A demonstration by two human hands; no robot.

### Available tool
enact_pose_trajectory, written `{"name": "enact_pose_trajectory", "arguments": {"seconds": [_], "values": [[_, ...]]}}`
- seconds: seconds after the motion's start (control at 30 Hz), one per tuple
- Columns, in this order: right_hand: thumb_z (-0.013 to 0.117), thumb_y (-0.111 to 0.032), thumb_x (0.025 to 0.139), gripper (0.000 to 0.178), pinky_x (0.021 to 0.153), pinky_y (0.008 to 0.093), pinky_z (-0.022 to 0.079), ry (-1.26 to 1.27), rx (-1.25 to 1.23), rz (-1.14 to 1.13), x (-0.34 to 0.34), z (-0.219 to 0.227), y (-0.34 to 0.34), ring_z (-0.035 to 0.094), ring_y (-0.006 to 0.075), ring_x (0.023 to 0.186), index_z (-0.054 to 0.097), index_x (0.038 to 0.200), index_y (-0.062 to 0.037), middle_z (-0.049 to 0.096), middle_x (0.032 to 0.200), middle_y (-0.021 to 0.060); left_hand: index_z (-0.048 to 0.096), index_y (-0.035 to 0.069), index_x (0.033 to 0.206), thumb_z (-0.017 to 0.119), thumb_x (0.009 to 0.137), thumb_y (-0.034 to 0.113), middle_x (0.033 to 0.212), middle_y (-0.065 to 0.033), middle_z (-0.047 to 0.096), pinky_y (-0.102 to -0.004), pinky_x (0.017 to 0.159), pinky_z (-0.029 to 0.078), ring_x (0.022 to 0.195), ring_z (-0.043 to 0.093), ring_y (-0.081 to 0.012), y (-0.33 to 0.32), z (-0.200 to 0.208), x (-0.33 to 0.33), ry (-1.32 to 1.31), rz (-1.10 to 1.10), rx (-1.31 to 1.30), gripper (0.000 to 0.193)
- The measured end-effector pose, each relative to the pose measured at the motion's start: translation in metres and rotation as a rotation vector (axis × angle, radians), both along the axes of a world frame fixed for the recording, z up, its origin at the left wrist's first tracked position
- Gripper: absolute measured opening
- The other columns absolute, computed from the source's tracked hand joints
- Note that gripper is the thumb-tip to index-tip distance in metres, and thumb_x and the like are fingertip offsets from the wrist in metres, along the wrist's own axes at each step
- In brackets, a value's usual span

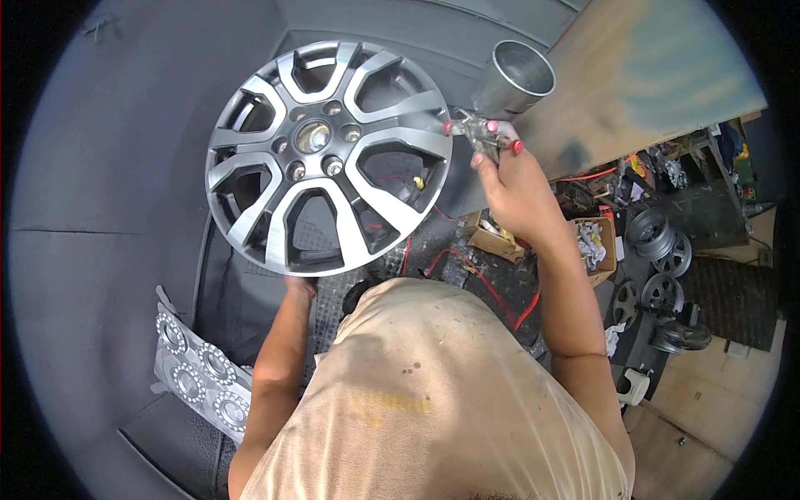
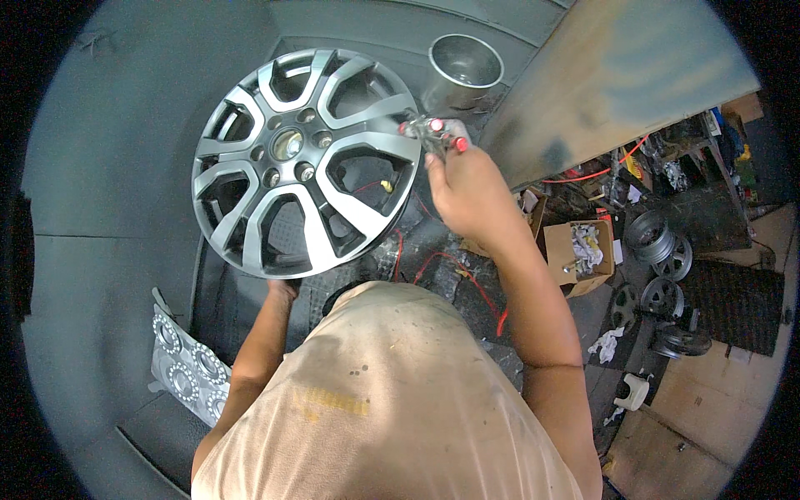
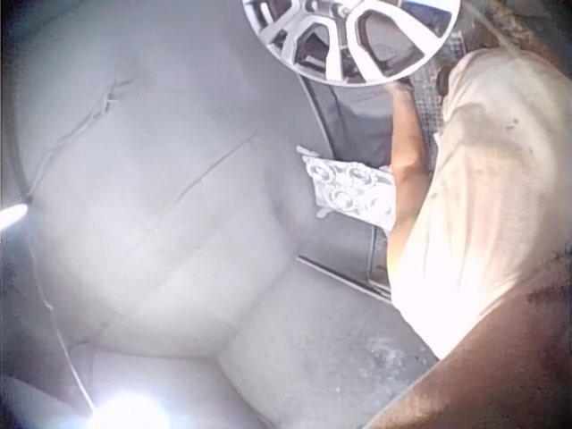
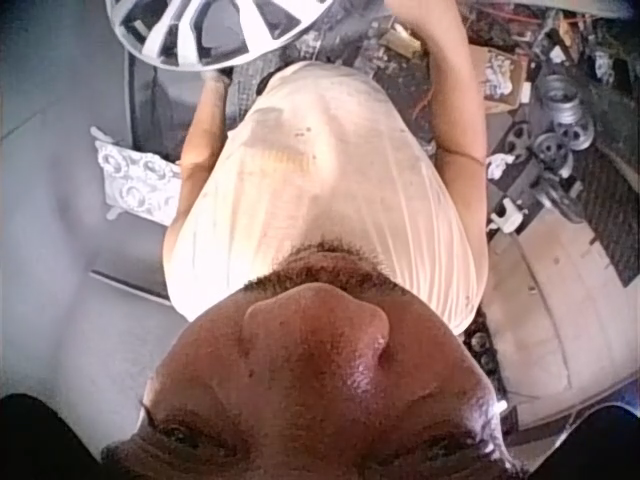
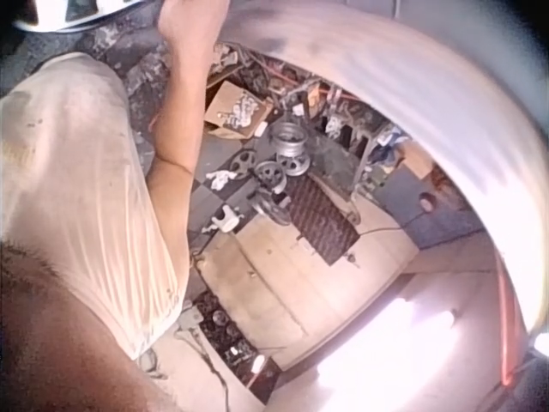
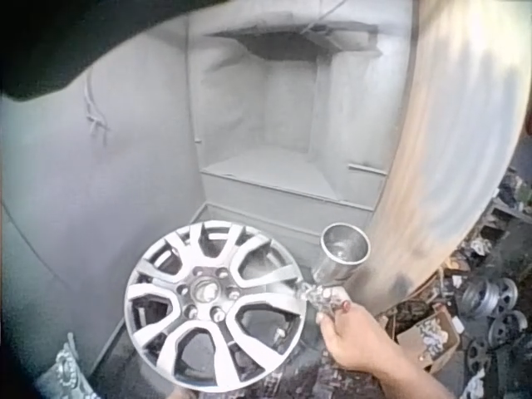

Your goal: Painting a car wheel using a spray gun.

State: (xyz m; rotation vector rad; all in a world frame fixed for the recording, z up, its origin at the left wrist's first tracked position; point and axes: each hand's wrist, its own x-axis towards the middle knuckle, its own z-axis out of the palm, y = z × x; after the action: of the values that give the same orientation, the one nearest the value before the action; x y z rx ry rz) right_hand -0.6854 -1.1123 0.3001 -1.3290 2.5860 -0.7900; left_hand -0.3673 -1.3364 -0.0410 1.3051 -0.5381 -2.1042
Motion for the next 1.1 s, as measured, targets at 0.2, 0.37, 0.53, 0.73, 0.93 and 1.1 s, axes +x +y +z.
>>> {"name": "enact_pose_trajectory", "arguments": {"seconds": [0.2,0.37,0.53,0.73,0.93,1.1], "values": [[0.052,-0.022,0.093,0.028,0.062,0.0441,0.042,-0.301,-0.087,0.161,0.004,0.005,-0.021,0.053,0.0376,0.062,0.060,0.087,0.0038,0.054,0.066,0.0216,0.060,0.011,0.109,0.042,0.094,0.048,0.102,-0.0093,0.062,-0.0407,0.072,0.048,0.085,0.059,-0.0241,0.074,0.000,-0.034,-0.191,-0.108,0.319,0.043],[0.048,-0.018,0.094,0.031,0.071,0.0535,0.045,-0.058,-0.043,0.024,-0.006,0.006,-0.033,0.058,0.0490,0.076,0.057,0.080,0.0075,0.058,0.074,0.0307,0.060,0.012,0.108,0.043,0.094,0.048,0.105,-0.0116,0.061,-0.0433,0.081,0.047,0.091,0.058,-0.0254,0.062,-0.039,-0.018,-0.191,-0.181,0.293,0.043],[0.055,-0.022,0.095,0.042,0.060,0.0489,0.040,0.046,-0.173,-0.027,-0.024,-0.009,-0.012,0.053,0.0457,0.064,0.051,0.068,0.0103,0.050,0.065,0.0302,0.063,0.013,0.106,0.046,0.092,0.047,0.098,-0.0085,0.065,-0.0363,0.067,0.047,0.082,0.060,-0.0223,0.044,-0.014,-0.013,-0.334,-0.140,0.193,0.040],[0.054,-0.016,0.094,0.033,0.061,0.0487,0.042,0.093,-0.090,-0.150,-0.048,-0.013,-0.007,0.054,0.0482,0.067,0.052,0.076,0.0108,0.051,0.066,0.0310,0.060,0.019,0.112,0.054,0.092,0.040,0.095,0.0011,0.068,-0.0285,0.056,0.050,0.077,0.067,-0.0141,0.012,-0.005,-0.009,-0.240,-0.056,0.040,0.029],[0.052,-0.014,0.092,0.028,0.068,0.0526,0.046,0.039,-0.023,-0.048,-0.042,-0.011,-0.018,0.058,0.0498,0.075,0.056,0.078,0.0103,0.058,0.075,0.0324,0.056,0.008,0.124,0.055,0.093,0.028,0.110,-0.0080,0.067,-0.0406,0.078,0.058,0.091,0.069,-0.0233,-0.035,-0.023,0.006,0.056,0.115,-0.041,0.036],[0.050,-0.018,0.093,0.033,0.069,0.0534,0.044,-0.107,-0.009,0.085,-0.015,-0.002,-0.015,0.058,0.0493,0.074,0.055,0.077,0.0105,0.057,0.074,0.0334,0.058,0.010,0.114,0.045,0.095,0.043,0.109,-0.0087,0.065,-0.0444,0.092,0.050,0.103,0.063,-0.0263,-0.013,-0.022,-0.003,-0.101,0.109,0.010,0.041]]}}
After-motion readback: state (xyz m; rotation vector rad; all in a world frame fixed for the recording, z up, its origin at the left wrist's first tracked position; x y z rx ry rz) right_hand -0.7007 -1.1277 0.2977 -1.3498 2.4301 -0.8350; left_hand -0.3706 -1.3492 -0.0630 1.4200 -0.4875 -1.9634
